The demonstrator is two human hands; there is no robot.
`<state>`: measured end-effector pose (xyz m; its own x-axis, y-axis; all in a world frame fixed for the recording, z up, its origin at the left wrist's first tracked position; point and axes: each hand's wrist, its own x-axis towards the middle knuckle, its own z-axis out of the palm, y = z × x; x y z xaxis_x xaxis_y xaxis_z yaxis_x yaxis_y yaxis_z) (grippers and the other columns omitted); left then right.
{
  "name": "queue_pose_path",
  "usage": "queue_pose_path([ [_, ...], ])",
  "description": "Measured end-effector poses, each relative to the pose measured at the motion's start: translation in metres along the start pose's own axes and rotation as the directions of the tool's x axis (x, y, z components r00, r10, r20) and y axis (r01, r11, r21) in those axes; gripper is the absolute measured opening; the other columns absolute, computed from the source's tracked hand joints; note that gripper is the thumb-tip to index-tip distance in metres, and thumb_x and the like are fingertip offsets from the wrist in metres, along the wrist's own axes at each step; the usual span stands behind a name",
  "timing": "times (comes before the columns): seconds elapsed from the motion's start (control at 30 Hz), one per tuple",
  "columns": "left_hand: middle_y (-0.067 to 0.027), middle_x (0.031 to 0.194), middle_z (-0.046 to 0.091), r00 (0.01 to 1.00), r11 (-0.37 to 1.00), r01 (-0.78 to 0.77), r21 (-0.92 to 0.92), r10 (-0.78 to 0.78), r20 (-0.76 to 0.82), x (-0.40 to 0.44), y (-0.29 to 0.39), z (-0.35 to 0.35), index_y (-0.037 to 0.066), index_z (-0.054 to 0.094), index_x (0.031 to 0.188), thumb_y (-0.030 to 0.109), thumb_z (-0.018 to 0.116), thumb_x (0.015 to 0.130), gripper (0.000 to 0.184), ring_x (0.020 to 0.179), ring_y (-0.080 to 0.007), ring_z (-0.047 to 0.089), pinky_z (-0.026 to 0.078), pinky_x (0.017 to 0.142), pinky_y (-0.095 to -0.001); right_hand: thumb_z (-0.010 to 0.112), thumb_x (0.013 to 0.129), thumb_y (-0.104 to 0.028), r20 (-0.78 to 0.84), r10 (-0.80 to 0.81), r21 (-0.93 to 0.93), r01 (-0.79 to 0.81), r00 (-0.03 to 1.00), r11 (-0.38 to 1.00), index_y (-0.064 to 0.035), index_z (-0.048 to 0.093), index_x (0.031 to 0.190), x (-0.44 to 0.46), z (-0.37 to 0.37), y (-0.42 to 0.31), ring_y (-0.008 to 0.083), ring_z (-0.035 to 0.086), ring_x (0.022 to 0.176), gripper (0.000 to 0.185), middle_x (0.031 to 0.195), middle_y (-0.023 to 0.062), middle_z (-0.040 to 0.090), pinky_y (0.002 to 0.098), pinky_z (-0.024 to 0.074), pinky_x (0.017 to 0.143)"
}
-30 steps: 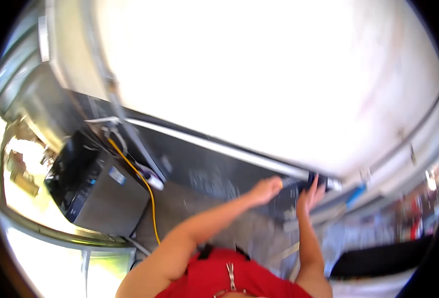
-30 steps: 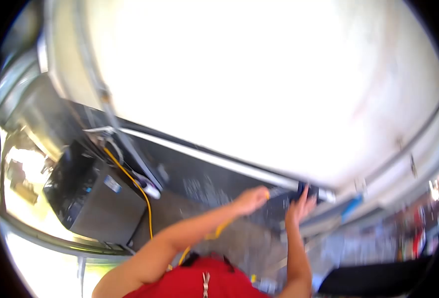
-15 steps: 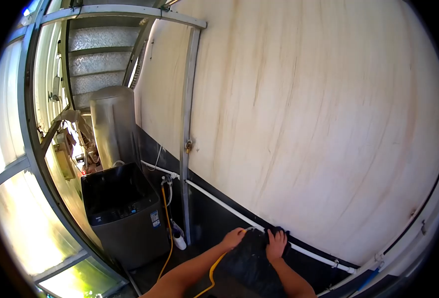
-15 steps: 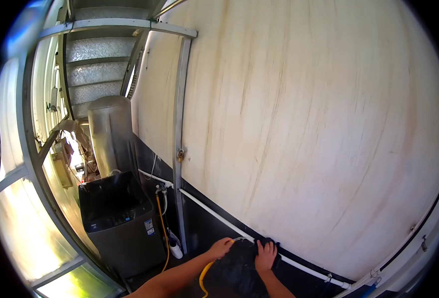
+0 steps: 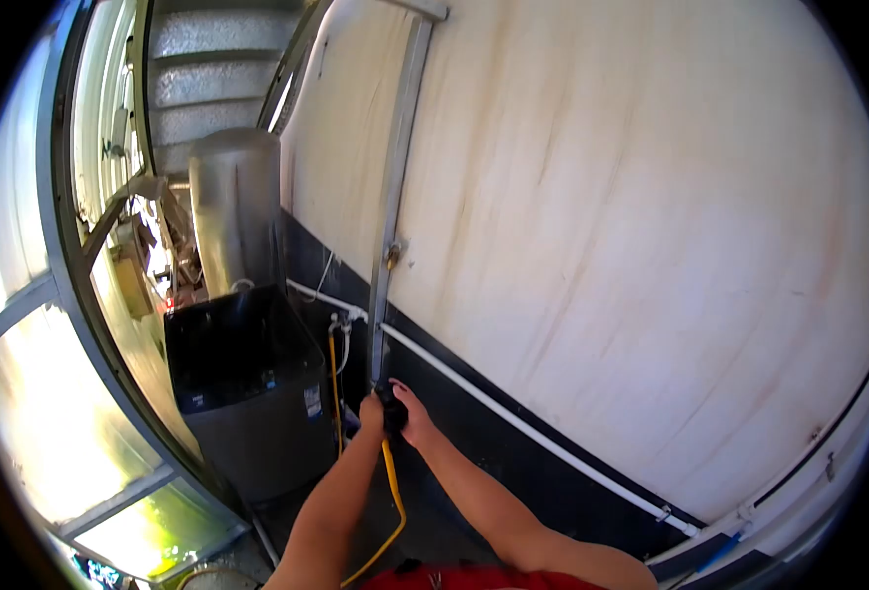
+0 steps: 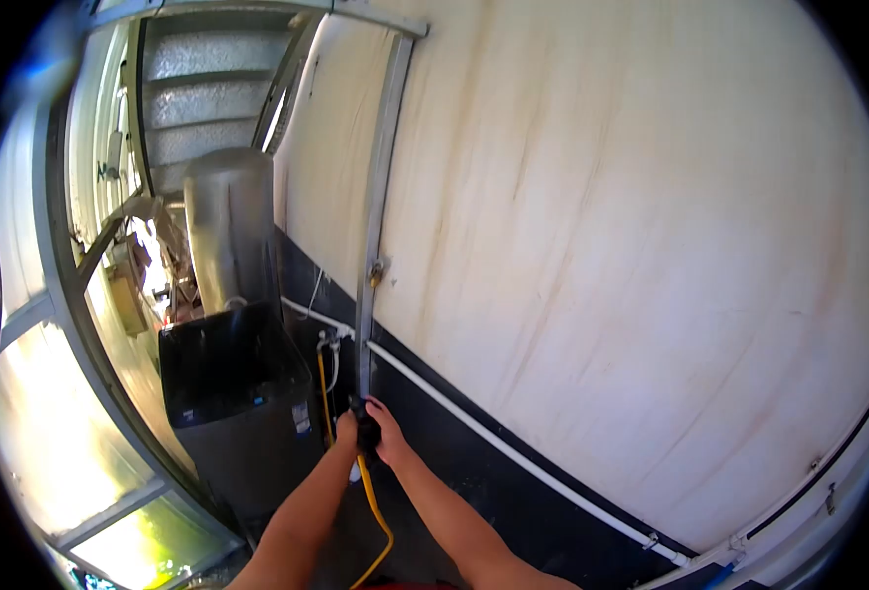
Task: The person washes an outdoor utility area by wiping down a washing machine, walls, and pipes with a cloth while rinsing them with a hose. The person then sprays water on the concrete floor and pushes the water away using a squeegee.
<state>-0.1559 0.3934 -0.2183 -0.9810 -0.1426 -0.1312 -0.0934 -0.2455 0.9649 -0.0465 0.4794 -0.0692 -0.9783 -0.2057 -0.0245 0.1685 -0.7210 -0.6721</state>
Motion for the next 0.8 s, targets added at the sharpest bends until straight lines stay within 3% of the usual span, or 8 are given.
queue_pose_path([
  [0.1, -0.0259, 0.101, 0.066, 0.999, 0.997, -0.028, 0.078, 0.026, 0.026, -0.033, 0.040, -0.014, -0.004, 0.064, 0.102, 0.036, 0.037, 0.099, 0.048, 0.097, -0.0400, 0.064, 0.048, 0.083, -0.0452, 0.068, 0.089, -0.031, -0.069, 0.017, -0.262, -0.034, 0.997, 0.964, -0.0176, 0.053, 0.128, 0.016, -0.005, 0.021, 0.0207, 0.057, 0.108, 0.043, 0.117, 0.0070, 0.059, 0.0373, 0.0489, 0.090],
  [0.17, -0.0290, 0.109, 0.062, 0.989, 0.988, 0.108, 0.106, -0.096, -0.116, -0.045, 0.050, -0.014, -0.006, 0.058, 0.108, 0.041, 0.042, 0.098, 0.051, 0.104, -0.0433, 0.059, 0.046, 0.085, -0.0478, 0.068, 0.089, -0.033, 0.008, 0.147, -0.179, -0.143, 0.989, 0.973, -0.0223, 0.040, 0.143, 0.008, 0.003, 0.017, 0.0230, 0.054, 0.116, 0.062, 0.128, 0.0072, 0.055, 0.0395, 0.0472, 0.095],
  [0.2, -0.0293, 0.110, 0.061, 0.994, 0.978, 0.032, 0.208, -0.009, -0.110, -0.044, 0.047, -0.020, -0.004, 0.056, 0.110, 0.044, 0.043, 0.097, 0.051, 0.104, -0.0454, 0.059, 0.045, 0.086, -0.0488, 0.067, 0.090, -0.032, 0.034, 0.147, -0.193, -0.137, 0.989, 0.972, -0.0235, 0.036, 0.146, 0.008, 0.005, 0.019, 0.0239, 0.053, 0.118, 0.064, 0.130, 0.0077, 0.053, 0.0392, 0.0467, 0.096],
  [0.37, -0.0257, 0.100, 0.064, 0.949, 0.850, 0.003, 0.527, 0.164, -0.270, -0.073, 0.123, -0.020, 0.005, 0.050, 0.110, 0.042, 0.049, 0.096, 0.039, 0.098, -0.0460, 0.060, 0.045, 0.083, -0.0504, 0.066, 0.081, -0.004, -0.099, -0.058, -0.254, 0.031, 0.993, 0.967, -0.0101, 0.056, 0.125, 0.015, 0.042, 0.022, 0.0226, 0.061, 0.098, 0.046, 0.107, 0.0101, 0.062, 0.0335, 0.0511, 0.085],
  [0.43, -0.0247, 0.102, 0.065, 0.926, 0.815, -0.029, 0.579, 0.239, -0.291, -0.068, 0.133, -0.023, 0.006, 0.051, 0.112, 0.041, 0.049, 0.096, 0.038, 0.098, -0.0455, 0.060, 0.046, 0.083, -0.0502, 0.063, 0.078, 0.001, -0.152, -0.175, -0.303, 0.123, 0.973, 0.945, -0.0076, 0.060, 0.115, 0.033, 0.039, 0.030, 0.0208, 0.062, 0.091, 0.038, 0.100, 0.0097, 0.063, 0.0320, 0.0525, 0.079],
  [0.63, -0.0236, 0.106, 0.065, 0.949, 0.846, 0.022, 0.533, 0.151, -0.278, -0.046, 0.122, -0.062, 0.007, 0.055, 0.118, 0.038, 0.049, 0.096, 0.039, 0.098, -0.0446, 0.061, 0.048, 0.084, -0.0487, 0.067, 0.078, -0.002, -0.295, -0.315, -0.141, 0.285, 0.902, 0.948, -0.0069, 0.062, 0.104, 0.070, 0.026, -0.008, 0.0183, 0.061, 0.072, 0.027, 0.082, 0.0060, 0.060, 0.0314, 0.0512, 0.066],
  [0.67, -0.0221, 0.106, 0.066, 0.951, 0.858, 0.025, 0.512, 0.138, -0.277, -0.042, 0.118, -0.068, 0.005, 0.057, 0.117, 0.036, 0.048, 0.096, 0.039, 0.097, -0.0426, 0.062, 0.048, 0.084, -0.0473, 0.068, 0.080, -0.006, -0.300, -0.318, -0.158, 0.282, 0.899, 0.946, -0.0069, 0.062, 0.103, 0.076, 0.024, -0.014, 0.0191, 0.060, 0.070, 0.024, 0.081, 0.0062, 0.060, 0.0323, 0.0508, 0.063],
  [0.8, -0.0087, 0.074, 0.061, 0.975, 0.880, 0.045, 0.474, 0.065, -0.213, -0.040, 0.121, -0.081, 0.006, 0.056, 0.122, 0.032, 0.048, 0.097, 0.037, 0.055, -0.0157, 0.055, 0.040, 0.045, -0.0298, 0.071, 0.085, -0.019, -0.317, -0.324, -0.303, 0.228, 0.892, 0.925, -0.0058, 0.060, 0.095, 0.100, 0.014, -0.030, 0.0191, 0.058, 0.062, 0.020, 0.075, 0.0052, 0.058, 0.0346, 0.0495, 0.054],
])
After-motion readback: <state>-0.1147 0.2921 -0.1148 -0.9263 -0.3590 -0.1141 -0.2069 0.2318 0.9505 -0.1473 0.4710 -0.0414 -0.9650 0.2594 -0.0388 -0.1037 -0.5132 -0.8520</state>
